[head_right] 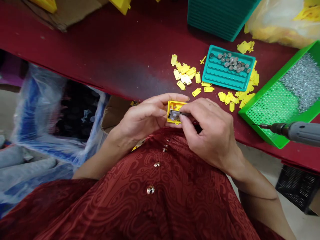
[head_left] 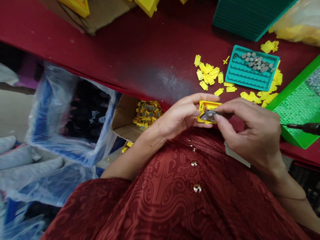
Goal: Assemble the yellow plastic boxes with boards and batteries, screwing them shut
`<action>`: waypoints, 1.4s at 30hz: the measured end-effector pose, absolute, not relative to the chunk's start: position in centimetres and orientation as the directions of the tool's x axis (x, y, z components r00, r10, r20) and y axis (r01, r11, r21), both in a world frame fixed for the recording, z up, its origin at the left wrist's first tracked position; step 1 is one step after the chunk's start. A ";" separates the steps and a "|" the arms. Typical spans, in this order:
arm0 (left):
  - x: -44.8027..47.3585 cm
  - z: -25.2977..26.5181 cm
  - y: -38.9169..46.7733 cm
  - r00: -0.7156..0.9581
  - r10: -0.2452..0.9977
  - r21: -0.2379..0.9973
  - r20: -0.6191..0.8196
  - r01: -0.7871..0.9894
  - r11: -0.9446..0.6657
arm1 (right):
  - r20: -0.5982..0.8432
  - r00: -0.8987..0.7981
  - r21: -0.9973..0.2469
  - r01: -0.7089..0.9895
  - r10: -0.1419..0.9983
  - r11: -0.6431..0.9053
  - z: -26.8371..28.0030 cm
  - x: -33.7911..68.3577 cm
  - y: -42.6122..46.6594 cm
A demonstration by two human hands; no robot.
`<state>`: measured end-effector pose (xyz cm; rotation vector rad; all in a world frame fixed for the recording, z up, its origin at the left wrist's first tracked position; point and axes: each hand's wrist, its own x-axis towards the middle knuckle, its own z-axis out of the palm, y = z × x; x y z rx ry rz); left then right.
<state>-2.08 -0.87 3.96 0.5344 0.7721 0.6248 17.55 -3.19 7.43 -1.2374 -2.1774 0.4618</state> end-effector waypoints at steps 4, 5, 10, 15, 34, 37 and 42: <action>-2.2 4.1 -1.3 0.539 0.686 0.610 -0.489 -0.351 0.710 | 0.288 -0.433 -0.547 0.657 0.854 0.518 7.7 17.9 -2.8; -2.2 4.1 -1.3 0.529 0.693 0.620 -0.489 -0.347 0.703 | 0.282 -0.426 -0.551 0.661 0.859 0.509 7.7 18.0 -2.7; -2.1 4.4 -1.4 0.492 0.731 0.694 -0.473 -0.302 0.653 | 0.267 -0.388 -0.575 0.671 0.882 0.469 7.5 18.0 -2.8; -1.9 4.4 -1.5 0.460 0.745 0.709 -0.483 -0.294 0.641 | 0.288 -0.385 -0.576 0.661 0.877 0.480 7.3 17.8 -2.9; -1.9 4.1 -1.8 0.409 0.816 0.801 -0.409 -0.268 0.536 | 0.416 -0.426 -0.419 0.694 0.803 0.586 5.7 18.2 -2.7; -1.8 4.2 -1.9 0.397 0.818 0.794 -0.417 -0.280 0.540 | 0.418 -0.421 -0.445 0.677 0.805 0.586 5.6 18.2 -2.7; -1.4 4.0 -1.8 0.383 0.807 0.768 -0.449 -0.296 0.568 | 0.419 -0.362 -0.474 0.695 0.833 0.541 5.6 18.2 -3.0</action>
